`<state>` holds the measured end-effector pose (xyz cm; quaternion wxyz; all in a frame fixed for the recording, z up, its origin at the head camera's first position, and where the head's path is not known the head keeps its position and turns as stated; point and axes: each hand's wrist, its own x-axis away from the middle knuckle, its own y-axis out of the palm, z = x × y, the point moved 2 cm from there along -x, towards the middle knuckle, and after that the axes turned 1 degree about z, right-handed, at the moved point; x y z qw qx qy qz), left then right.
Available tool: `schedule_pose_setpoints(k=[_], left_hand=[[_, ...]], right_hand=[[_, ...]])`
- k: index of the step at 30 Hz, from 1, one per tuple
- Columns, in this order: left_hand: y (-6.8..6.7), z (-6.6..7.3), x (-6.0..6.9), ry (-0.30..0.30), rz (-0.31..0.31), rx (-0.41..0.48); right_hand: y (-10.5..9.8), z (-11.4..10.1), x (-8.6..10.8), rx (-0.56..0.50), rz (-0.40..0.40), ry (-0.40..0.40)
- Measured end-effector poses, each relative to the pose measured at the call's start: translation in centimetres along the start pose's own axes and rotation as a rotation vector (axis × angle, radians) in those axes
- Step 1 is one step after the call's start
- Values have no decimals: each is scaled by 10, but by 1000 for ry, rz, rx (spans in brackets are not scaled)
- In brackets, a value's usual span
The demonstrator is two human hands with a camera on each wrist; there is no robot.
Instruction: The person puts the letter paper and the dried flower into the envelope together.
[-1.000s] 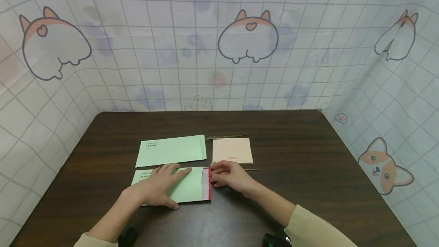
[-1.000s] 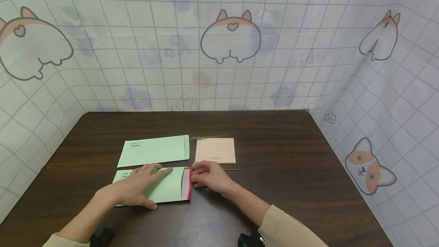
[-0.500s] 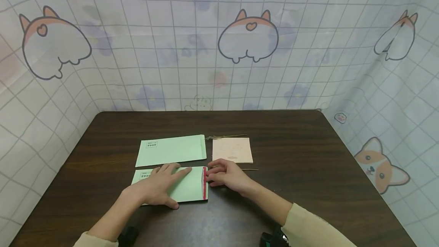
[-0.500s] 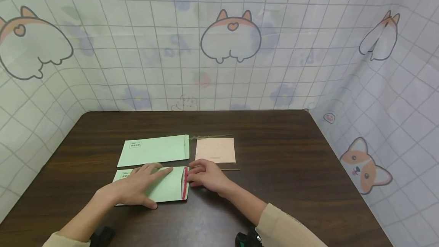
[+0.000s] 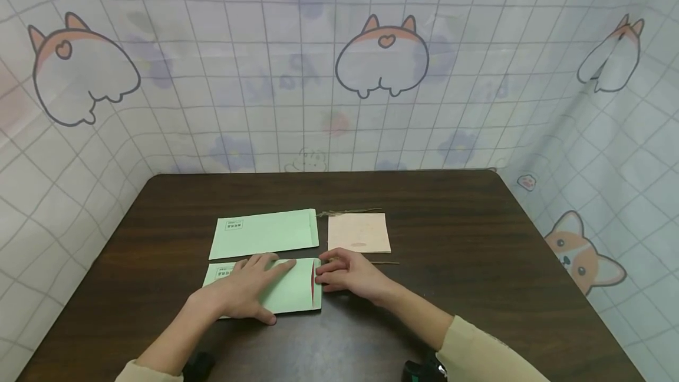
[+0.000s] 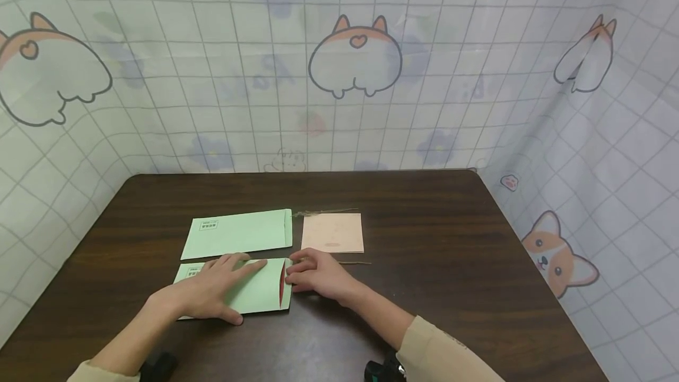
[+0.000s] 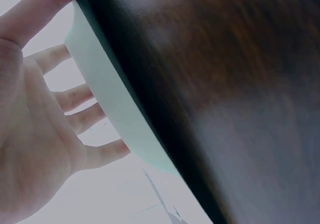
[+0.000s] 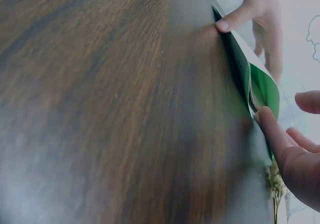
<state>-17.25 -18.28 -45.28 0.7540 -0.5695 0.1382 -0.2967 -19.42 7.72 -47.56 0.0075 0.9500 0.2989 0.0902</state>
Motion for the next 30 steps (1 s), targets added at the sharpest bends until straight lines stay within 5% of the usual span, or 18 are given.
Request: schedule_pose_setpoints(k=[9, 30], left_hand=[[-3, 1, 2, 9, -7, 4], [-3, 1, 2, 11, -9, 15]], right_hand=[[-21, -6, 15, 145, -15, -33], [-100, -8, 52, 375, 166, -1]])
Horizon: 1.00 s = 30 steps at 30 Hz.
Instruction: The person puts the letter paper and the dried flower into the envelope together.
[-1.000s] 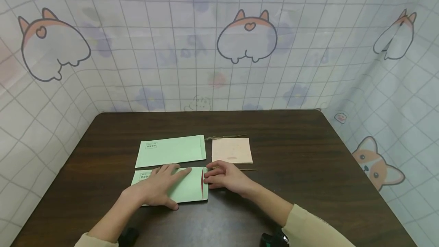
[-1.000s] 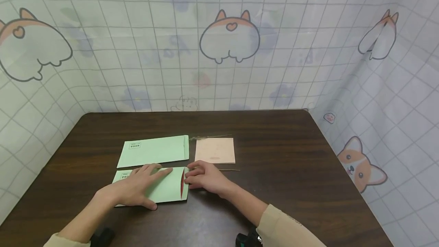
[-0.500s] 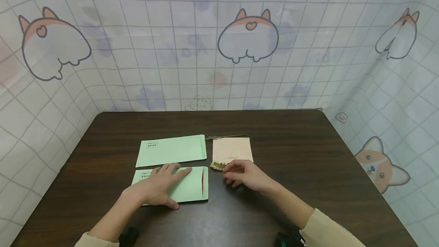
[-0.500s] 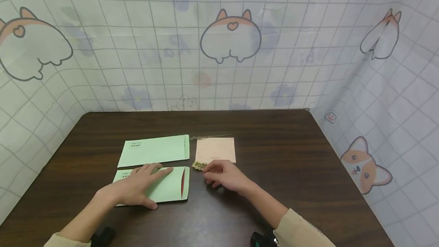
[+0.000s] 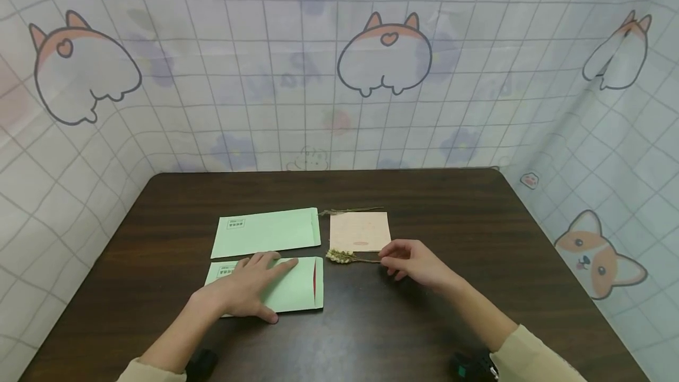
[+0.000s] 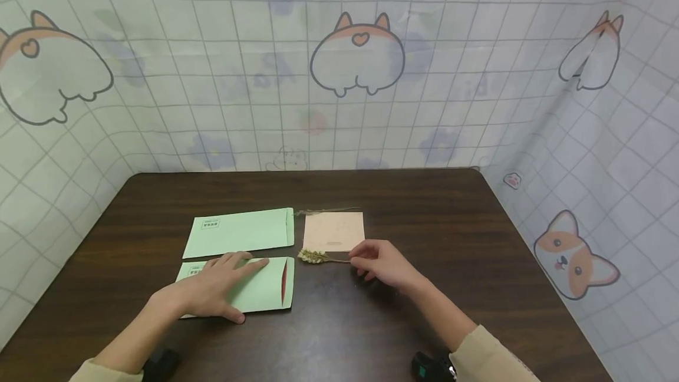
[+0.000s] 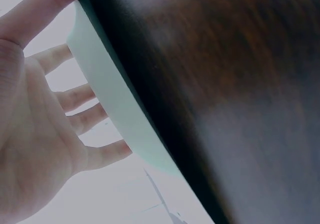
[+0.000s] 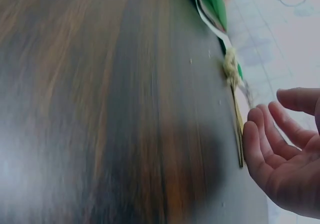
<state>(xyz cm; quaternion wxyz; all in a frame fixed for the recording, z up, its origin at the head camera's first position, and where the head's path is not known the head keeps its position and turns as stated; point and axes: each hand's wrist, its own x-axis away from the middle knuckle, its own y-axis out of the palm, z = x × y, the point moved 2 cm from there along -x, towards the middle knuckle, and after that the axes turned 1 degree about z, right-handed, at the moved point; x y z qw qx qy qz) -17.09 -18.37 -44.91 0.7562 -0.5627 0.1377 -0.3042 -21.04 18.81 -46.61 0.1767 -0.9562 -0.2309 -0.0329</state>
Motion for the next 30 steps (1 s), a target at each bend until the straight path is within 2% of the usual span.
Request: schedule_pose_setpoints(k=[7, 17, 21, 30], left_hand=[[1, 0, 0, -1, 7, -15], [2, 1, 0, -5, -1, -18], [1, 1, 0, 0, 2, -14], [2, 0, 0, -11, -2, -13]], right_hand=[[-15, 5, 5, 87, 81, 1], [-19, 14, 6, 198, 168, 47], [-19, 19, 3, 240, 188, 53], [-17, 20, 1, 314, 202, 14]])
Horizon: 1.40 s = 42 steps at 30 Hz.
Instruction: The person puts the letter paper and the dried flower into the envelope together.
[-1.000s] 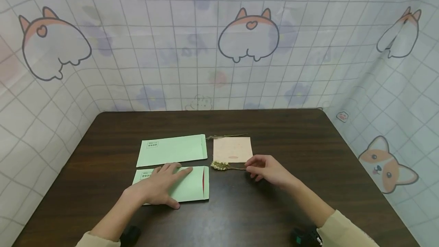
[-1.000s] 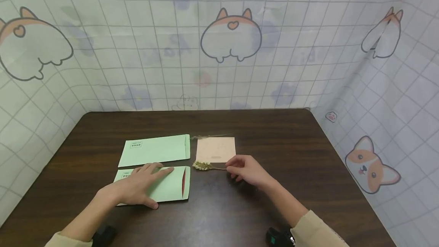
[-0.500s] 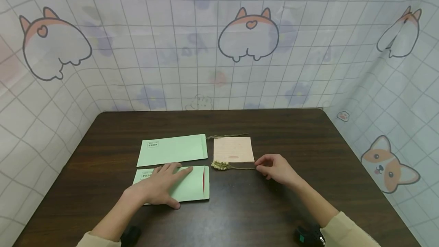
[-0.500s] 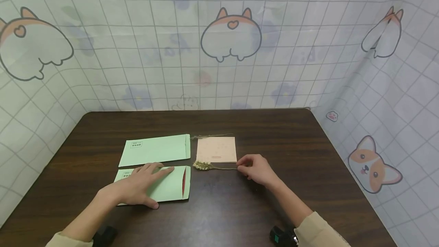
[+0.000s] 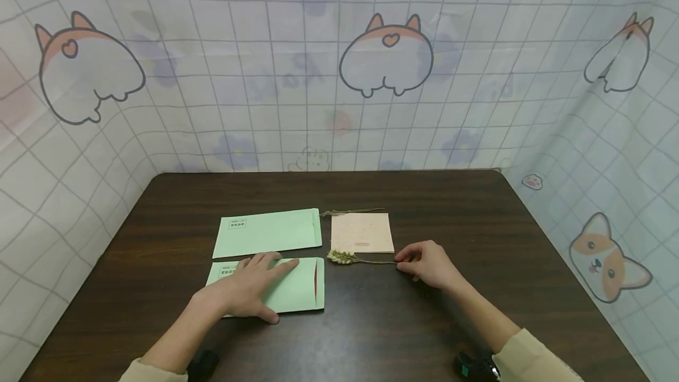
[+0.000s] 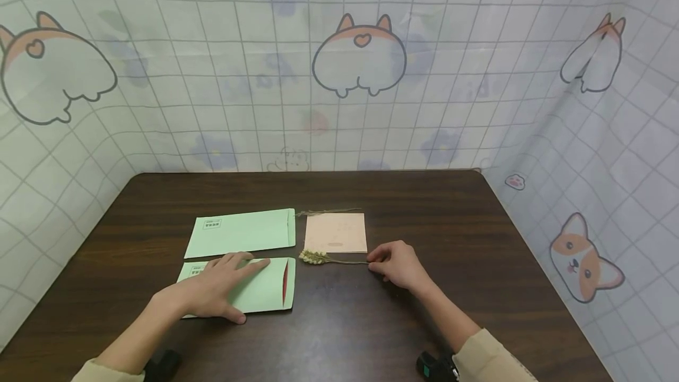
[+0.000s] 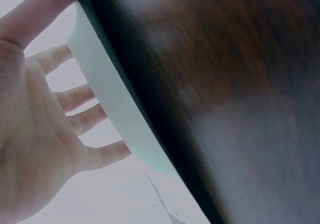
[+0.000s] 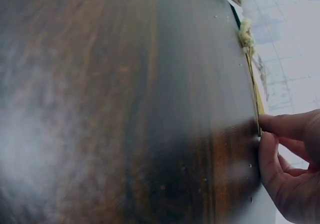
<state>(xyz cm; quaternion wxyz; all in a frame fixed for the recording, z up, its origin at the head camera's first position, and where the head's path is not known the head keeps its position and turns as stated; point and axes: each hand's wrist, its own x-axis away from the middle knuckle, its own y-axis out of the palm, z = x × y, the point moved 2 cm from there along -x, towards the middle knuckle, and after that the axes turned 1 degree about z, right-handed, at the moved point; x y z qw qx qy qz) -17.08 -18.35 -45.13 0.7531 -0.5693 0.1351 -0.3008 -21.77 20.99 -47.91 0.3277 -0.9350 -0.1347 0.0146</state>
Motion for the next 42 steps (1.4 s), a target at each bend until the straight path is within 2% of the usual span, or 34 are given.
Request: schedule_pose_setpoints(k=[9, 19, 29, 42], left_hand=[[2, 1, 0, 4, 2, -1], [0, 3, 1, 8, 10, -4], [-1, 0, 0, -3, -5, -1], [-1, 0, 1, -11, -7, 8]], right_hand=[[3, -3, 2, 65, 14, -25], [3, -4, 2, 116, -25, -40], [-1, -6, 7, 135, -46, -107], [1, -14, 12, 49, -205, -184]])
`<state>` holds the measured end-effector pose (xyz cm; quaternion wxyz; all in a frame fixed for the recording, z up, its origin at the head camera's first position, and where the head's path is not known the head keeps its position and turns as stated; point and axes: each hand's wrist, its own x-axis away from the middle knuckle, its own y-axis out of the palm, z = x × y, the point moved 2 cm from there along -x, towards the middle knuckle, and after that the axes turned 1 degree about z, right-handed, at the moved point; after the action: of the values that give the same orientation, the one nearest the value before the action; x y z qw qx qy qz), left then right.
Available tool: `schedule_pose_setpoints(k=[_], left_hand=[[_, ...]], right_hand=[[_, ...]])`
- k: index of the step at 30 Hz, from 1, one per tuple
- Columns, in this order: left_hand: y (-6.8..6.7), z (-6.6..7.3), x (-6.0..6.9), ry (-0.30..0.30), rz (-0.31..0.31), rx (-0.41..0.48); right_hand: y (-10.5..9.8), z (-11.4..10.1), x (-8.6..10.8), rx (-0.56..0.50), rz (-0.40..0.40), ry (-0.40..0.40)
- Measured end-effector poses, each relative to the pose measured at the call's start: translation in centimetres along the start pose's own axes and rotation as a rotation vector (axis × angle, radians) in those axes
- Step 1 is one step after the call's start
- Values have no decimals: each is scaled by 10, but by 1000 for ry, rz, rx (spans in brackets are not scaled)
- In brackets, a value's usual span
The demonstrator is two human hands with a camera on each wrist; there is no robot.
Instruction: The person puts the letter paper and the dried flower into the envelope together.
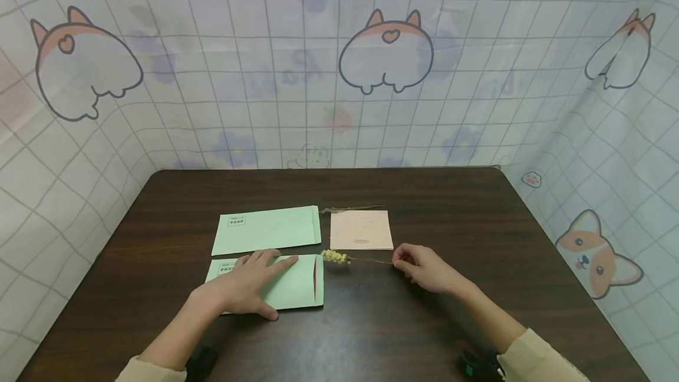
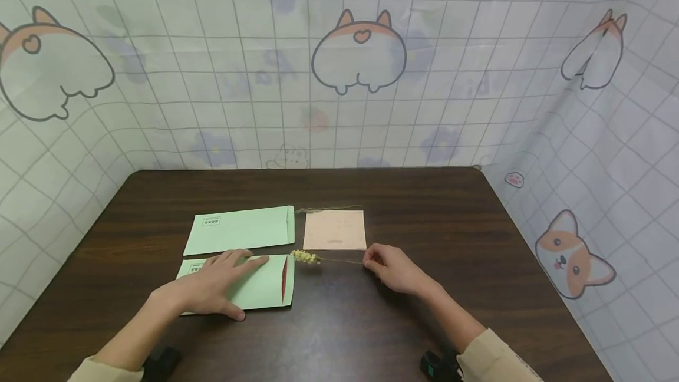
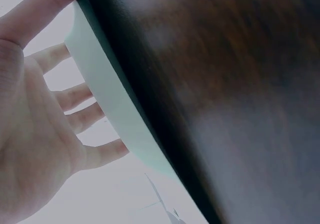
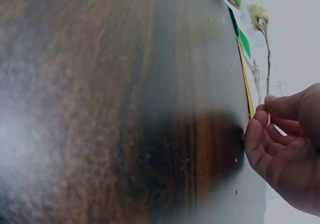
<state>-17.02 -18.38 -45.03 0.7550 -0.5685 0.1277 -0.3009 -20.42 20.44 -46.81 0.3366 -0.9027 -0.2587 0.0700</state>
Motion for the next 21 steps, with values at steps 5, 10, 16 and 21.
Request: schedule_pose_setpoints(k=[5, 10, 16, 21], left_hand=[[1, 0, 0, -3, 4, 2], [2, -1, 0, -1, 11, 5], [3, -1, -1, 2, 12, 3], [3, -2, 0, 5, 10, 0]], right_hand=[[1, 0, -1, -11, -39, -17], [3, -1, -2, -1, -66, -27], [4, -3, -3, 14, -82, -43], [5, -3, -4, 20, -78, -33]])
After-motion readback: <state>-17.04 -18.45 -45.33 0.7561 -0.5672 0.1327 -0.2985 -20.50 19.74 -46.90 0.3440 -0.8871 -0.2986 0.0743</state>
